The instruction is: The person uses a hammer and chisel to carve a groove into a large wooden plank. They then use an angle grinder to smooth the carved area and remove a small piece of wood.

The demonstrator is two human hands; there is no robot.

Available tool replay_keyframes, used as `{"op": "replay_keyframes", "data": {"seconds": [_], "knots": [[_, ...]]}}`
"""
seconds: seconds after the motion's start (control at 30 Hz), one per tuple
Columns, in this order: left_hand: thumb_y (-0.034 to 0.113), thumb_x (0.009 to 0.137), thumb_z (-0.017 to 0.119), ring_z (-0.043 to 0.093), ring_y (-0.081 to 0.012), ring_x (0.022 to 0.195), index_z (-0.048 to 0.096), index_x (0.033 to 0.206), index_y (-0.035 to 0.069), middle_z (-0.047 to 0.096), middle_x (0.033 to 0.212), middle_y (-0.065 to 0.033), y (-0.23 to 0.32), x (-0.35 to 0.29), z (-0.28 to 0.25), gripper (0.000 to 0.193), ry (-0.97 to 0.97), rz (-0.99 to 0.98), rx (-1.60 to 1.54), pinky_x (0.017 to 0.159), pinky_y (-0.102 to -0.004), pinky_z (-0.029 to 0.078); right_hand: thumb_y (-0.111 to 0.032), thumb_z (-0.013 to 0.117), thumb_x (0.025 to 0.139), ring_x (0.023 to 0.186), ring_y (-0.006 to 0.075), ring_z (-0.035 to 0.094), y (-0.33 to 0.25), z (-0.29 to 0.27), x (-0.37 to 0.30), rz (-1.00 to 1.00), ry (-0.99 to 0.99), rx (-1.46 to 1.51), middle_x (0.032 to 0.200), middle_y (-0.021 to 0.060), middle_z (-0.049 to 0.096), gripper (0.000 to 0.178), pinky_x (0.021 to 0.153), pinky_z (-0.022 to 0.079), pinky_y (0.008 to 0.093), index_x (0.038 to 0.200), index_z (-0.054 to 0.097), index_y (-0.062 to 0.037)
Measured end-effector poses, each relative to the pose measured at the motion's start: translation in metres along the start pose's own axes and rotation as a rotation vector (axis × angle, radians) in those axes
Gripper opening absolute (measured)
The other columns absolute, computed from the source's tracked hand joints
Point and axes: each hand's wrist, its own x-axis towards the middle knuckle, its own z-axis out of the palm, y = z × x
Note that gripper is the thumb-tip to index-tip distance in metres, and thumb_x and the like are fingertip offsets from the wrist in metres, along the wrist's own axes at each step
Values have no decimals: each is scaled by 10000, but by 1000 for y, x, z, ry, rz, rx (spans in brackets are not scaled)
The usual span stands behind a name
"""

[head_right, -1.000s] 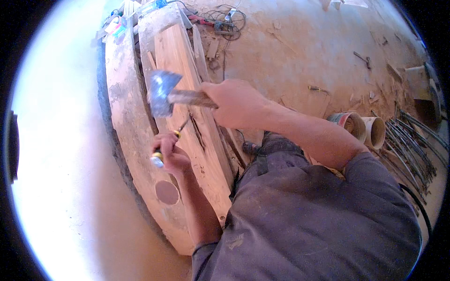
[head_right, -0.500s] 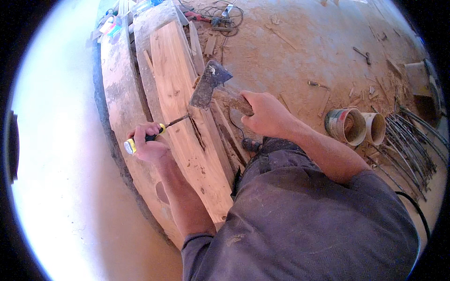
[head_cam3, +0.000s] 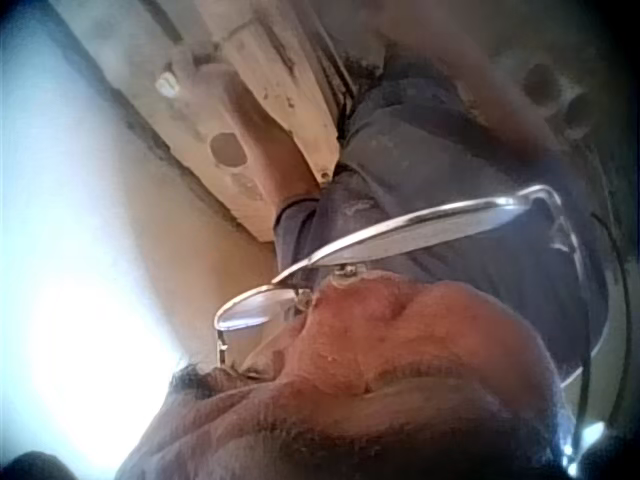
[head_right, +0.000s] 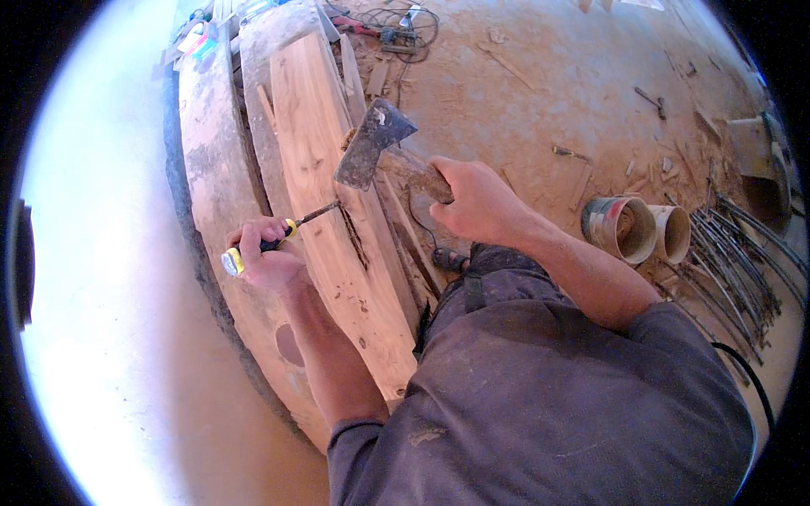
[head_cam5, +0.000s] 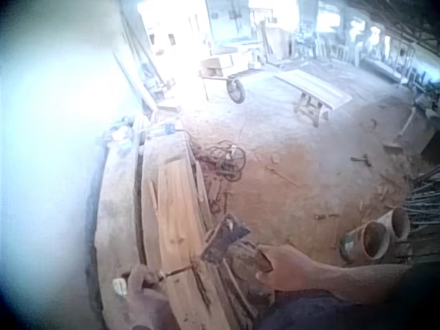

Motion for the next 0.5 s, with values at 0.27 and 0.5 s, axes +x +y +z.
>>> {"op": "replay_keyframes", "data": {"seconds": [0.27, 0.5], "knots": [[-38, 782, 576, 533, -172, 543, 536, 731, 21, 527, 585, -76, -1, 10, 13, 88, -32, -9, 111, 548, -336, 471, -148, 703, 811, 904, 379, 687, -8, -1, 2, -11, 7, -24, 964, 273, 682, 441, 835, 511, 426, 1201, 600, 31], [35, 769, 561, 419, -183, 505, 498, 650, 78, 459, 565, -52, 2, 17, -7, 141, 137, -50, -31, 508, -341, 389, -122, 695, 807, 909, 330, 701, -14, -13, 0, -8, 72, 2, 967, 252, 698, 478, 837, 523, 389, 1247, 594, 35]]}}
